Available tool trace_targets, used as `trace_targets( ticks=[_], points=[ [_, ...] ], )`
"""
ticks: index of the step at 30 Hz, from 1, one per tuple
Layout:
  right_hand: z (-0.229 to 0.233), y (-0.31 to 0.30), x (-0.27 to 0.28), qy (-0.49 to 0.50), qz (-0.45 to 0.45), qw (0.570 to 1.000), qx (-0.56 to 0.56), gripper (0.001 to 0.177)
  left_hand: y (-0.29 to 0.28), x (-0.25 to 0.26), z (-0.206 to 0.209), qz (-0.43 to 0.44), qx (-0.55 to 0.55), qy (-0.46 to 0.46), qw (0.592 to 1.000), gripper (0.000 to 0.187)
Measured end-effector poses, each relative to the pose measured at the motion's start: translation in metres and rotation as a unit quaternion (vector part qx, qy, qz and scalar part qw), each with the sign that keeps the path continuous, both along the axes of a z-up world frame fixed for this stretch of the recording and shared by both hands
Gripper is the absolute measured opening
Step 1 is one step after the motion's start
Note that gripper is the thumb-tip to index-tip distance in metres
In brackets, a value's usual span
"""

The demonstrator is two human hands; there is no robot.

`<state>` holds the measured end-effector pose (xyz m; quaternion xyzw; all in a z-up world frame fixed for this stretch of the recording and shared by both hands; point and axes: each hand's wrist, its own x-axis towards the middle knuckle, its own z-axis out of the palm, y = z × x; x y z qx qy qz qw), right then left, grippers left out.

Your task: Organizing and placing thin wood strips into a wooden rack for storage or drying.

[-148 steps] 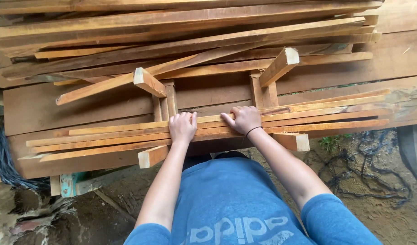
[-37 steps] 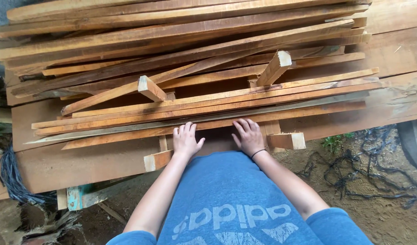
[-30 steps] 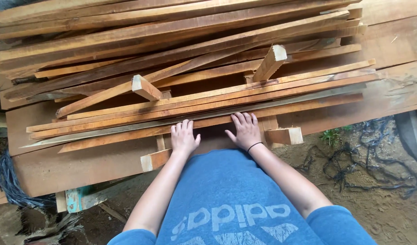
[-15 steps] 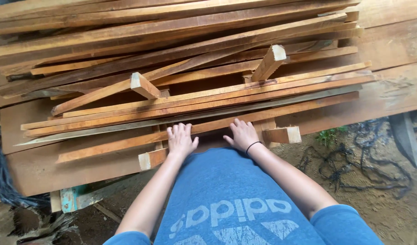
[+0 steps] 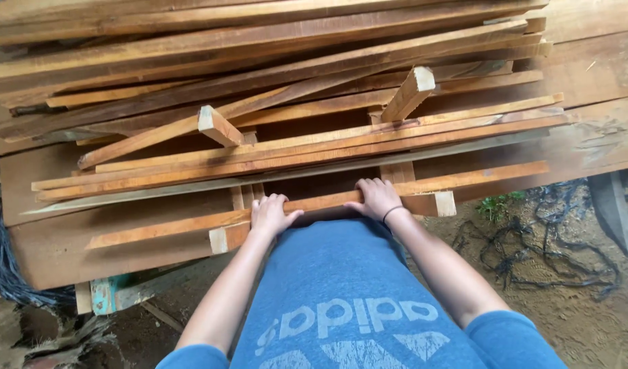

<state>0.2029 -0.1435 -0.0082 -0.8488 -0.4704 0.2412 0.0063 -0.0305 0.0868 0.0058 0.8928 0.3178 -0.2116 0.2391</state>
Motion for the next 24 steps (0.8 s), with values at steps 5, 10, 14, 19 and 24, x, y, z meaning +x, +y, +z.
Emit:
trace_targets(
  ticks=[5,10,14,19,24],
  points=[
    [0.006,-0.002,-0.003,-0.038,0.027,0.997,0.064,0.053,0.001,-0.003,-0.01,0.019,0.005,0.004,1.0,0.055],
    [-0.016,-0.004,-0.003,-0.054,0.02,0.996,0.068,0.054,-0.012,-0.013,-0.032,0.046,0.068,-0.052,0.995,0.055],
    [-0.039,-0.005,-0.005,-0.049,0.02,0.999,0.004,0.049,-0.016,-0.021,-0.047,0.044,0.055,-0.042,0.997,0.051],
    [0.015,0.002,-0.006,-0.003,0.021,0.998,0.053,0.056,-0.017,-0.008,-0.019,0.046,0.039,-0.042,0.997,0.049],
    [0.022,0.012,-0.005,0.042,0.005,0.998,-0.049,0.061,-0.016,0.006,-0.005,0.009,-0.012,0.047,0.999,0.064]
  ],
)
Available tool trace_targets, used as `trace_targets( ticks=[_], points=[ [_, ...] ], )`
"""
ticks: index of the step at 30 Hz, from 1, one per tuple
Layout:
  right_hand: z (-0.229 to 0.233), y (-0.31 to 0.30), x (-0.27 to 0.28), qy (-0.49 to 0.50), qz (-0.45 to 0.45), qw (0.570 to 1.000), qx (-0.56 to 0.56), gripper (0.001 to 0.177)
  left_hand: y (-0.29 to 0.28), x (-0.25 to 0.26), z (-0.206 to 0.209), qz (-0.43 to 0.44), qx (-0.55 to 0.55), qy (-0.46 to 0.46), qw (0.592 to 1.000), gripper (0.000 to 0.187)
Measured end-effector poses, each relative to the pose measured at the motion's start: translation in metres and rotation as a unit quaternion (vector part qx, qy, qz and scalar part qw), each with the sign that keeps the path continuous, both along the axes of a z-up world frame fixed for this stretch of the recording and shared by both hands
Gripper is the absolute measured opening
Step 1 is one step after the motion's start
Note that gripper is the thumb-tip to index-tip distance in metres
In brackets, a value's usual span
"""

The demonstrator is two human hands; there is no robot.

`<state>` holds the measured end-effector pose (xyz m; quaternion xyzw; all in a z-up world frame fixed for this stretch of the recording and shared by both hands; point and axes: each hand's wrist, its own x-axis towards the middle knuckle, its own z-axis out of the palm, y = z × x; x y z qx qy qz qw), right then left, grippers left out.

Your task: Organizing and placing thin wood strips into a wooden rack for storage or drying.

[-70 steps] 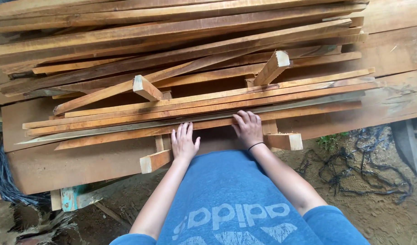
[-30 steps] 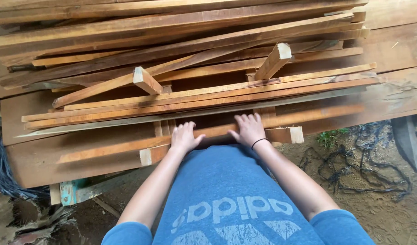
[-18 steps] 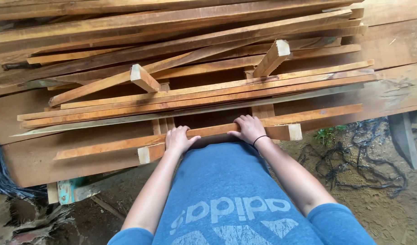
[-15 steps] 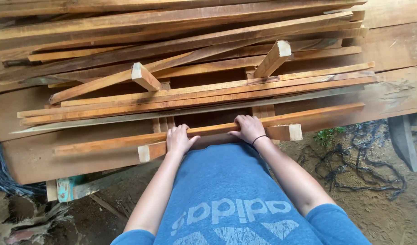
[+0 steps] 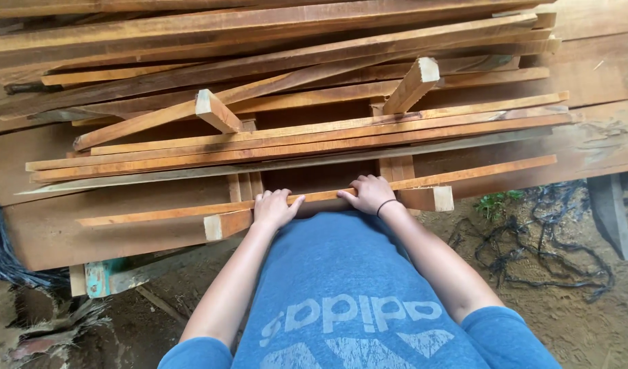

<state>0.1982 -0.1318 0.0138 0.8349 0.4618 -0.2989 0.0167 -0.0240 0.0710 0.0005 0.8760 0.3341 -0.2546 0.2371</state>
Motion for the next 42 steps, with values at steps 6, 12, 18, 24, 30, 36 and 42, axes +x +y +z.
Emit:
trace_targets(
  ticks=[6,12,18,24,30,36,42],
  points=[
    [-0.002,0.001,0.003,-0.019,0.004,1.0,0.022,0.057,0.009,0.018,0.008,-0.001,-0.04,-0.026,0.999,0.056],
    [0.008,-0.002,0.004,-0.043,0.002,0.995,0.087,0.066,0.014,0.011,0.015,-0.01,-0.015,-0.104,0.994,0.05],
    [0.008,-0.006,0.003,-0.086,0.098,0.986,0.104,0.041,0.009,0.005,0.019,-0.064,0.011,-0.093,0.994,0.035],
    [-0.03,0.01,-0.001,-0.017,0.095,0.995,-0.008,0.049,0.008,-0.001,-0.059,-0.089,0.037,-0.048,0.994,0.037],
    [0.033,0.022,0.007,0.129,0.035,0.991,-0.016,0.069,0.013,0.03,0.055,-0.038,-0.089,0.021,0.995,0.067],
    [-0.019,0.013,0.009,-0.175,-0.016,0.936,0.305,0.046,0.012,0.006,-0.06,-0.001,0.139,-0.267,0.954,0.035],
    [-0.045,-0.004,0.004,-0.269,-0.04,0.91,0.314,0.073,0.017,0.01,-0.063,-0.058,0.332,-0.343,0.877,0.064]
  ],
)
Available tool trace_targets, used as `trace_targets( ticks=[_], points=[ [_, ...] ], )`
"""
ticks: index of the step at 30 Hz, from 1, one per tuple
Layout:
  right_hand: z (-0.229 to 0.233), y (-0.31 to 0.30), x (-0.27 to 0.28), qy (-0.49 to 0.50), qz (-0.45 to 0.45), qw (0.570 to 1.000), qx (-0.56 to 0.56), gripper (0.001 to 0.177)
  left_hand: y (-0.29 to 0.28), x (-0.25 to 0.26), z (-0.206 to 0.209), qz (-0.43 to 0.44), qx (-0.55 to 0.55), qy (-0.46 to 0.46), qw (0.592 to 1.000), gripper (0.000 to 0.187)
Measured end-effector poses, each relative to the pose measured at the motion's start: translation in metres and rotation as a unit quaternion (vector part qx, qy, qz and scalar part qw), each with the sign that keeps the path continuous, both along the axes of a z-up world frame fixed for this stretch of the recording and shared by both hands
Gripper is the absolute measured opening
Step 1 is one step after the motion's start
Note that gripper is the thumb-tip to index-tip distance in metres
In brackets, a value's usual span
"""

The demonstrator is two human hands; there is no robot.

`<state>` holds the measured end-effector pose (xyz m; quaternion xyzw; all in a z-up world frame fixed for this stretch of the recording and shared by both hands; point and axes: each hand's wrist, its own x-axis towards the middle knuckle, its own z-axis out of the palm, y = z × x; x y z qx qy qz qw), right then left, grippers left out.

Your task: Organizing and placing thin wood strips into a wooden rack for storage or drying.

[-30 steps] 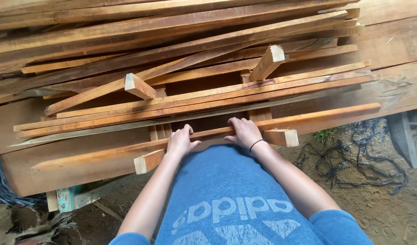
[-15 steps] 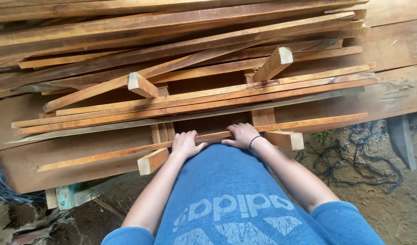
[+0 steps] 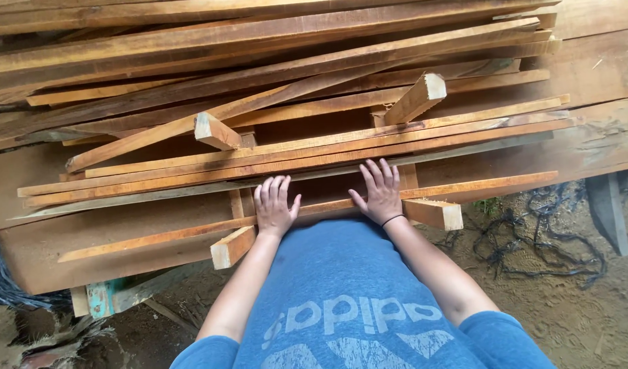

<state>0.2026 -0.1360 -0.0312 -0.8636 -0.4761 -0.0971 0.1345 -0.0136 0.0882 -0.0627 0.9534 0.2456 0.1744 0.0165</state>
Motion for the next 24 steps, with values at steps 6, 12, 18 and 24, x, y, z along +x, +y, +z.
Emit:
trace_targets(
  ticks=[6,12,18,24],
  points=[
    [-0.004,0.0,-0.002,0.019,0.003,1.0,-0.01,0.069,0.003,-0.005,-0.007,0.025,-0.017,0.025,0.999,0.073],
    [-0.012,0.002,0.005,0.058,-0.027,0.998,0.016,0.053,0.006,-0.008,-0.016,0.016,-0.086,0.011,0.996,0.069],
    [0.0,0.012,0.012,0.043,-0.014,0.998,-0.039,0.049,0.006,-0.007,-0.01,0.012,-0.115,0.038,0.993,0.066],
    [0.007,0.034,0.024,0.245,-0.008,0.949,-0.197,0.067,0.014,0.005,-0.015,0.099,-0.179,0.147,0.968,0.068]
  ],
)
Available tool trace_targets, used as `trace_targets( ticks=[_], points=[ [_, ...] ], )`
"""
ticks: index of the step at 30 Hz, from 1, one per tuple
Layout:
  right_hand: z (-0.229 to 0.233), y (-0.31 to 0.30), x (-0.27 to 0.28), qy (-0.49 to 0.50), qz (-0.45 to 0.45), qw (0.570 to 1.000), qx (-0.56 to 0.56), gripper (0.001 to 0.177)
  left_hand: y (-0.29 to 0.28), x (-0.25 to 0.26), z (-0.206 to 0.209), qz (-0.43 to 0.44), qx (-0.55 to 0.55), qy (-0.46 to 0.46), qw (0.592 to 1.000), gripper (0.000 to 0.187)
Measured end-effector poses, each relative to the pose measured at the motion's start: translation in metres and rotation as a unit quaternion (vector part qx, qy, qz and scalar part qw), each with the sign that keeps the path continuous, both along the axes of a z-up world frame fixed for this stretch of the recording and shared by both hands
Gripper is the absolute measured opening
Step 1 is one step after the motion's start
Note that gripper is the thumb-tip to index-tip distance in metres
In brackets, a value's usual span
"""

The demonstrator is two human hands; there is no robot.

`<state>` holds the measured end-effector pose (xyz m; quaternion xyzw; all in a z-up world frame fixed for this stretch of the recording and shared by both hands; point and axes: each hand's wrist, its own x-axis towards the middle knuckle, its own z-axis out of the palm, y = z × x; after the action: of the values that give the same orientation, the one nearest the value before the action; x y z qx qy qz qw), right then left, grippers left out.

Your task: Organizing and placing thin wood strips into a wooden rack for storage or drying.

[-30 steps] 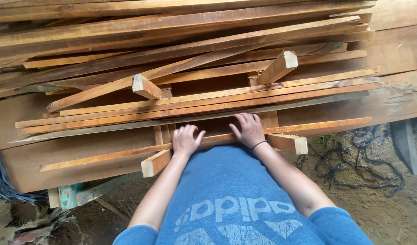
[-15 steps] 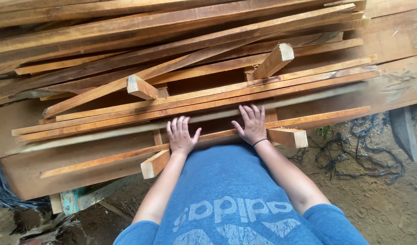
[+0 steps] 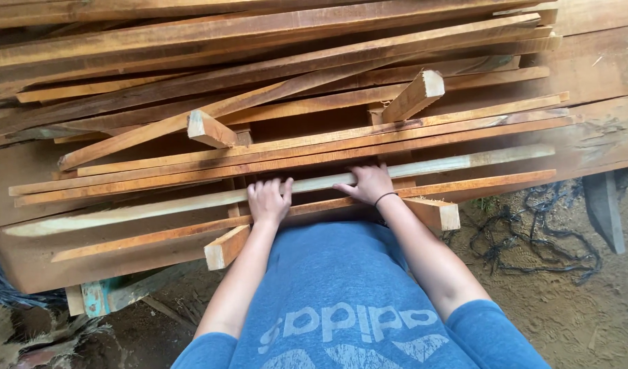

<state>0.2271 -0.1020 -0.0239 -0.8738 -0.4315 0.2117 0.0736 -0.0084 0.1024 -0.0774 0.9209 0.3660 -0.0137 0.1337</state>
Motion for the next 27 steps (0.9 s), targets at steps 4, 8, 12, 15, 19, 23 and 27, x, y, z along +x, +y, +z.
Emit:
trace_targets(
  ticks=[4,8,12,15,19,23,27],
  points=[
    [-0.005,0.001,0.0,-0.022,-0.008,0.999,0.031,0.066,0.003,0.012,0.006,0.021,-0.008,0.034,0.999,0.066],
    [-0.002,-0.002,0.003,-0.154,0.011,0.97,0.189,0.052,0.003,0.011,0.001,-0.012,0.125,-0.114,0.985,0.042],
    [-0.013,-0.012,0.0,-0.17,0.039,0.971,0.165,0.047,-0.003,0.004,0.013,-0.025,0.139,-0.13,0.981,0.039],
    [-0.006,-0.007,0.003,-0.171,0.039,0.968,0.18,0.045,0.001,0.008,0.021,-0.023,0.117,-0.127,0.985,0.041],
    [0.013,-0.02,-0.014,-0.131,0.046,0.972,0.188,0.038,-0.019,-0.012,0.033,-0.015,0.047,-0.051,0.997,0.043],
    [0.015,-0.029,-0.02,-0.081,0.052,0.989,0.116,0.046,-0.027,-0.012,0.037,-0.013,-0.017,0.031,0.999,0.054],
    [0.016,-0.027,-0.017,-0.073,0.057,0.991,0.099,0.046,-0.026,-0.008,0.04,-0.011,-0.019,0.052,0.998,0.055]
  ],
)
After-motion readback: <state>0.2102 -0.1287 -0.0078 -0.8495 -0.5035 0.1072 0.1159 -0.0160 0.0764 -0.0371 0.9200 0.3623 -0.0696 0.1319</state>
